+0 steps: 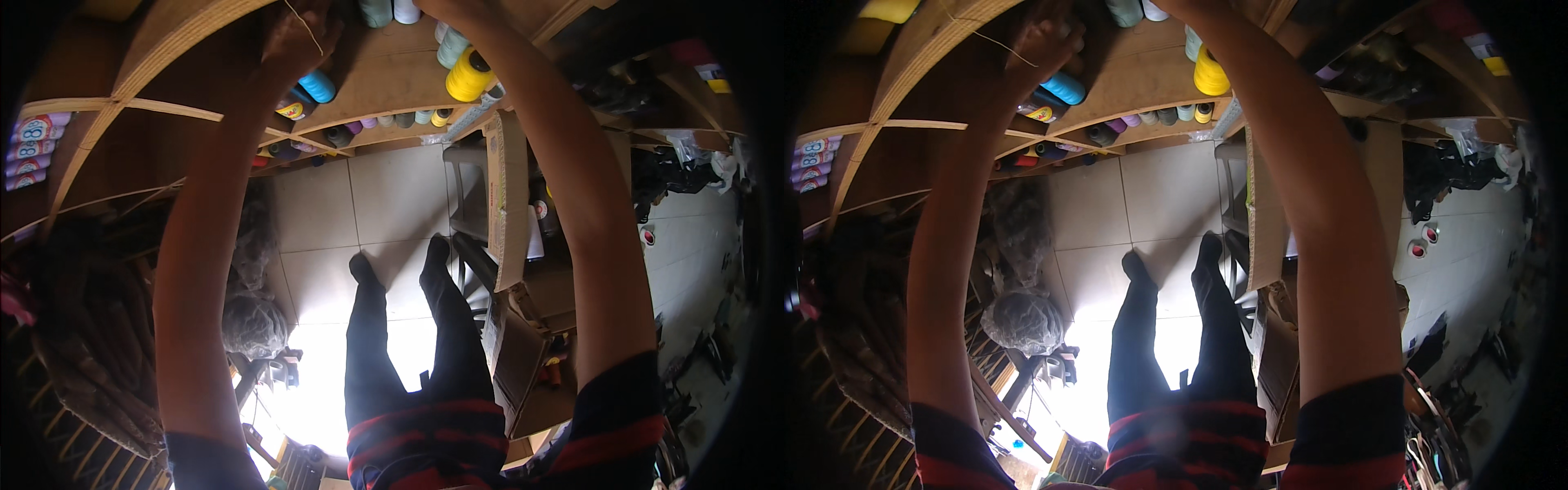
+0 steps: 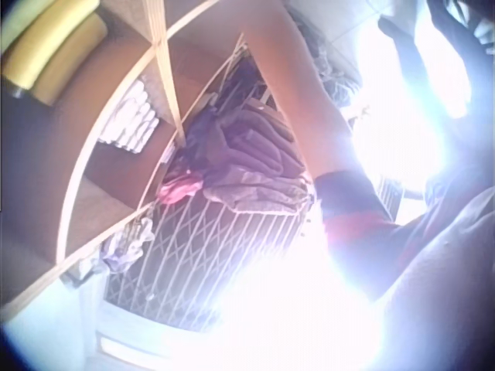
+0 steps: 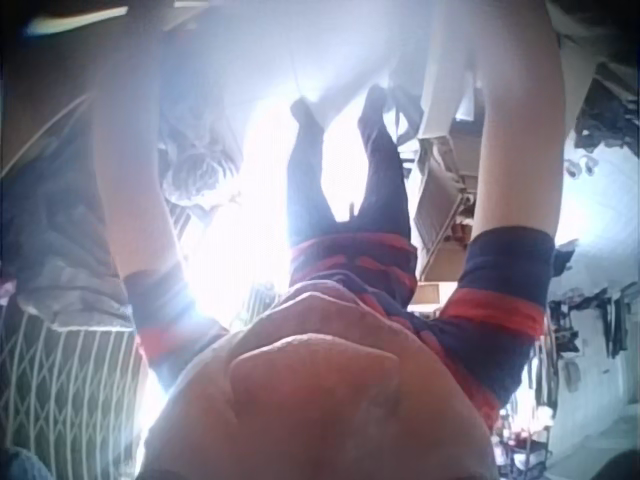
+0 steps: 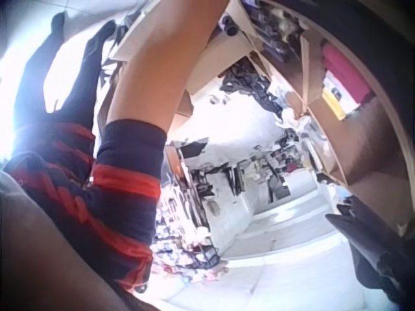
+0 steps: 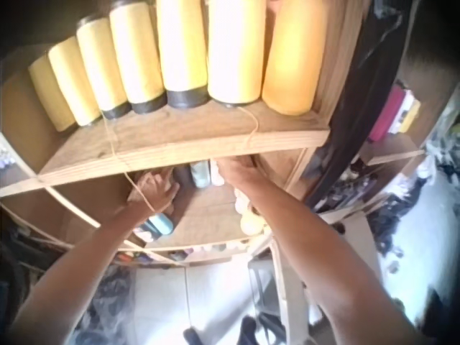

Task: The person organizes thread spools by taking them from cardboard boxes and placing them onto wooden shelves.

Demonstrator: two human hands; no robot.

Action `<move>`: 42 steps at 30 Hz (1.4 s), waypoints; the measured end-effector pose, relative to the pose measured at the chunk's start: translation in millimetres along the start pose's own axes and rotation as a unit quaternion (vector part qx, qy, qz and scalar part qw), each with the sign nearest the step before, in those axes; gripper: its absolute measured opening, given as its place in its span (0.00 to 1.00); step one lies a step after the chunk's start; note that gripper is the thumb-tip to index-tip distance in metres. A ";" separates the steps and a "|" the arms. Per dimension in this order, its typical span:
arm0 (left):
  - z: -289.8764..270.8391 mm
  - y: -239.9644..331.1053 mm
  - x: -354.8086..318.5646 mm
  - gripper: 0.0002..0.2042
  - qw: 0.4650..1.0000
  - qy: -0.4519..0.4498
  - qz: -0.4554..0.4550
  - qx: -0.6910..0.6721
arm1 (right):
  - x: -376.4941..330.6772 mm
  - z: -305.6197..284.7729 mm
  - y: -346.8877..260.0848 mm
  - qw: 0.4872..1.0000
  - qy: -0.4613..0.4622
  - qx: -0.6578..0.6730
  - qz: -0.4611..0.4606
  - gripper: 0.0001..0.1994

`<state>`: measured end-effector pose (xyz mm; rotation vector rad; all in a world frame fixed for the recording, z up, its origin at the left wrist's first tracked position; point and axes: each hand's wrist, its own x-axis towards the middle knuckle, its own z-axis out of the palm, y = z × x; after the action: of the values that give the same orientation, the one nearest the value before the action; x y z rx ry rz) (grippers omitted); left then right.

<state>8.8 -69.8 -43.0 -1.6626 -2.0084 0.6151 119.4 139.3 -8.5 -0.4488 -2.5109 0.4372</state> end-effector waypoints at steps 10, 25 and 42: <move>-112.5 81.4 -62.1 0.23 0.866 0.176 -0.204 -0.420 | -103.4 -72.8 -22.6 0.988 -0.004 0.107 -0.111 0.17; -246.8 230.9 -217.5 0.06 0.636 -0.020 -0.157 -0.755 | -527.1 -313.3 -124.8 0.890 0.119 0.094 0.431 0.09; -464.3 321.4 -131.2 0.07 0.503 -0.277 0.034 -0.818 | -672.3 -410.0 -146.4 0.700 0.432 0.181 0.539 0.15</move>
<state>561.7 -121.4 123.7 -2.4705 -3.2287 -1.6856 852.6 -173.3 69.8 -1.5242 -0.9906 0.8518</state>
